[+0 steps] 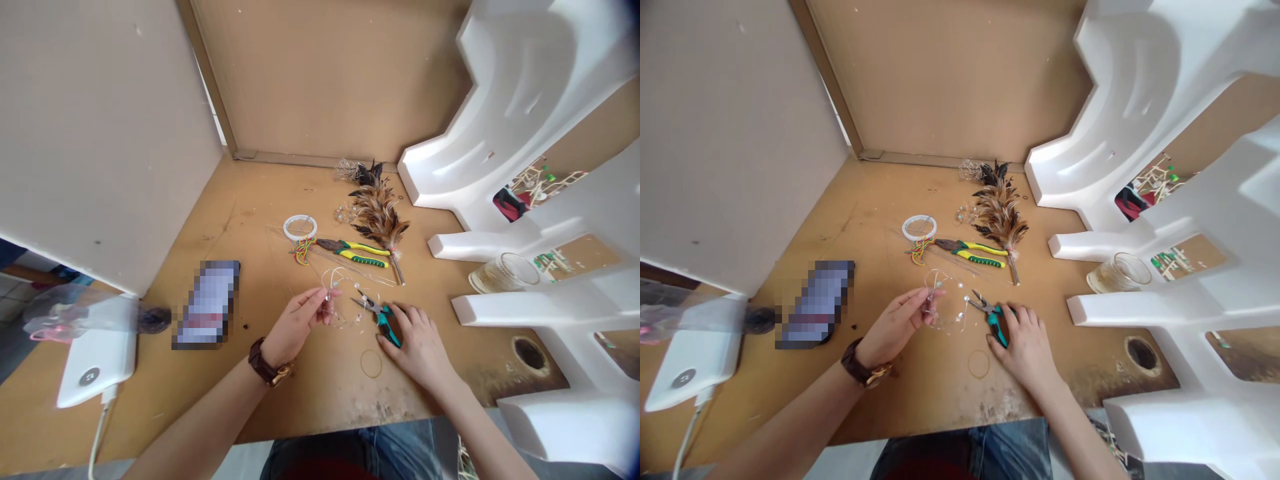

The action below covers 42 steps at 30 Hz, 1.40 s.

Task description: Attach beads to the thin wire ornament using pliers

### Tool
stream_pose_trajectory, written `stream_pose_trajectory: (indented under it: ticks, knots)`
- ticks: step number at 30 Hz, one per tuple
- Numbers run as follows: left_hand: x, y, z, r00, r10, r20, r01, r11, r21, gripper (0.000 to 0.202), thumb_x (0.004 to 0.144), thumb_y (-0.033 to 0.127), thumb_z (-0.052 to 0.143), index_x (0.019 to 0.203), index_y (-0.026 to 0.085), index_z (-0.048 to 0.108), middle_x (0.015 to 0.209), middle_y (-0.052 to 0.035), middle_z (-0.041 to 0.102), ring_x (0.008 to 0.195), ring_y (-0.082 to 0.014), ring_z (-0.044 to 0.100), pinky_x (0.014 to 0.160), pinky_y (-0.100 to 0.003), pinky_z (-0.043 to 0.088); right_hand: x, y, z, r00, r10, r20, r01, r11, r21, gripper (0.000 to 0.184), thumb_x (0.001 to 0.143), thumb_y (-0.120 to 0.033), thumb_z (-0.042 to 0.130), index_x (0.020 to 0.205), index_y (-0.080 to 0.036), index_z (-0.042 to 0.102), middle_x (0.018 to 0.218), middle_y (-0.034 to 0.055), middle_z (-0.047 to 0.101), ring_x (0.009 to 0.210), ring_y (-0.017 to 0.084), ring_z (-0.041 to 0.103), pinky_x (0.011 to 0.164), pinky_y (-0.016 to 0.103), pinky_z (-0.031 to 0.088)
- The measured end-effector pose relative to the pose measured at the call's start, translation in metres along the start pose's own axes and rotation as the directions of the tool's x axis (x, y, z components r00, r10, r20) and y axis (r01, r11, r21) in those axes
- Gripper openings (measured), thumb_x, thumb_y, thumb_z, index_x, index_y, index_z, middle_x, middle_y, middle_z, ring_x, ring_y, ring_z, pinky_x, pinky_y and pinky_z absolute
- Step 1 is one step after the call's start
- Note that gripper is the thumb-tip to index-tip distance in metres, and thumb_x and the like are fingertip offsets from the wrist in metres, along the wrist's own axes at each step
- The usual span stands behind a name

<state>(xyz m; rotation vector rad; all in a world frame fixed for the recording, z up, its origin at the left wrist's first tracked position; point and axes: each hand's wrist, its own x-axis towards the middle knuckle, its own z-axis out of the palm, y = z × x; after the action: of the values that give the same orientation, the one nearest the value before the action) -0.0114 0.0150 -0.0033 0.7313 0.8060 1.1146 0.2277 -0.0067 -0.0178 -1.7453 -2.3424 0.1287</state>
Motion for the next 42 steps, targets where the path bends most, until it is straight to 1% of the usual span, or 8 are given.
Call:
stream_pose_trajectory:
  ticks: [4,7,9,14,20,27,35,42]
  knots:
    - [-0.004,0.001,0.002,0.998,-0.007,0.062,-0.001,0.993,0.121,0.033,0.084,0.039,0.05,0.093,0.013,0.068,0.068,-0.0008,0.051,0.055,-0.0074,0.044,0.055,-0.023,0.038,0.008,-0.002,-0.008,0.997,0.013,-0.08,0.015,0.94,0.341,0.04,0.081,-0.039,0.051,0.116,-0.018,0.053,0.119,0.0123,0.054,0.111,0.027,0.047,0.094,0.045,0.037]
    - [-0.007,0.002,0.004,0.998,0.022,0.065,-0.037,0.971,0.236,0.035,0.085,0.041,0.047,0.095,0.014,0.068,0.067,0.0,0.048,0.055,-0.0076,0.041,0.055,-0.023,0.037,0.019,-0.009,-0.02,0.982,0.179,-0.066,-0.086,0.724,0.685,0.031,0.089,-0.038,0.039,0.108,-0.021,0.057,0.106,0.0089,0.062,0.098,0.021,0.057,0.088,0.038,0.043]
    - [-0.008,0.003,0.005,0.997,0.033,0.065,-0.051,0.954,0.297,0.036,0.085,0.041,0.046,0.094,0.014,0.068,0.066,0.0005,0.048,0.054,-0.0077,0.041,0.054,-0.022,0.036,0.03,-0.018,-0.025,0.981,0.182,0.071,-0.162,0.559,0.813,0.032,0.088,-0.041,0.042,0.106,-0.021,0.057,0.097,0.0075,0.065,0.087,0.019,0.061,0.08,0.035,0.047]
    - [-0.006,0.004,0.004,0.997,0.065,0.048,-0.078,0.932,0.354,0.037,0.086,0.042,0.045,0.093,0.014,0.068,0.066,0.0004,0.048,0.055,-0.0081,0.042,0.054,-0.022,0.036,0.057,-0.041,-0.022,0.957,-0.073,0.28,-0.229,0.399,0.888,0.031,0.078,-0.041,0.057,0.098,-0.017,0.058,0.071,0.0008,0.062,0.059,0.011,0.055,0.058,0.025,0.045]
    - [0.002,0.0,0.0,0.977,0.181,-0.111,-0.148,0.956,0.255,0.027,0.083,0.038,0.052,0.075,0.014,0.061,0.071,-0.0026,0.058,0.063,-0.0112,0.052,0.063,-0.024,0.042,0.072,-0.047,-0.012,0.921,-0.144,0.361,-0.338,0.161,0.927,0.029,0.081,-0.042,0.054,0.095,-0.017,0.056,0.058,-0.0029,0.059,0.044,0.006,0.047,0.045,0.019,0.037]
    - [0.008,-0.002,0.0,0.999,0.003,-0.049,-0.008,0.993,-0.116,0.02,0.08,0.034,0.058,0.075,0.015,0.055,0.062,0.0011,0.056,0.052,-0.0063,0.047,0.053,-0.019,0.038,0.067,-0.049,0.015,0.916,-0.186,0.355,-0.381,-0.126,0.916,0.026,0.079,-0.038,0.059,0.095,-0.018,0.056,0.068,-0.0018,0.06,0.044,0.007,0.053,0.043,0.021,0.042]
    - [0.012,-0.005,-0.001,0.979,-0.169,0.113,0.198,0.918,-0.344,0.017,0.083,0.029,0.055,0.077,0.013,0.055,0.05,0.0072,0.037,0.04,-0.0023,0.029,0.042,-0.015,0.03,0.059,-0.054,0.013,0.903,-0.224,0.367,-0.397,-0.106,0.912,0.022,0.077,-0.035,0.063,0.088,-0.019,0.054,0.067,-0.0023,0.061,0.053,0.012,0.063,0.052,0.024,0.049]
    - [0.011,-0.018,-0.001,0.973,-0.209,0.093,0.226,0.944,-0.242,0.017,0.078,0.03,0.061,0.087,0.016,0.056,0.066,0.001,0.054,0.056,-0.0092,0.052,0.051,-0.021,0.043,0.056,-0.062,0.018,0.913,-0.218,0.345,-0.383,-0.167,0.908,0.021,0.076,-0.036,0.063,0.084,-0.019,0.053,0.073,-0.0005,0.063,0.06,0.013,0.063,0.057,0.028,0.052]
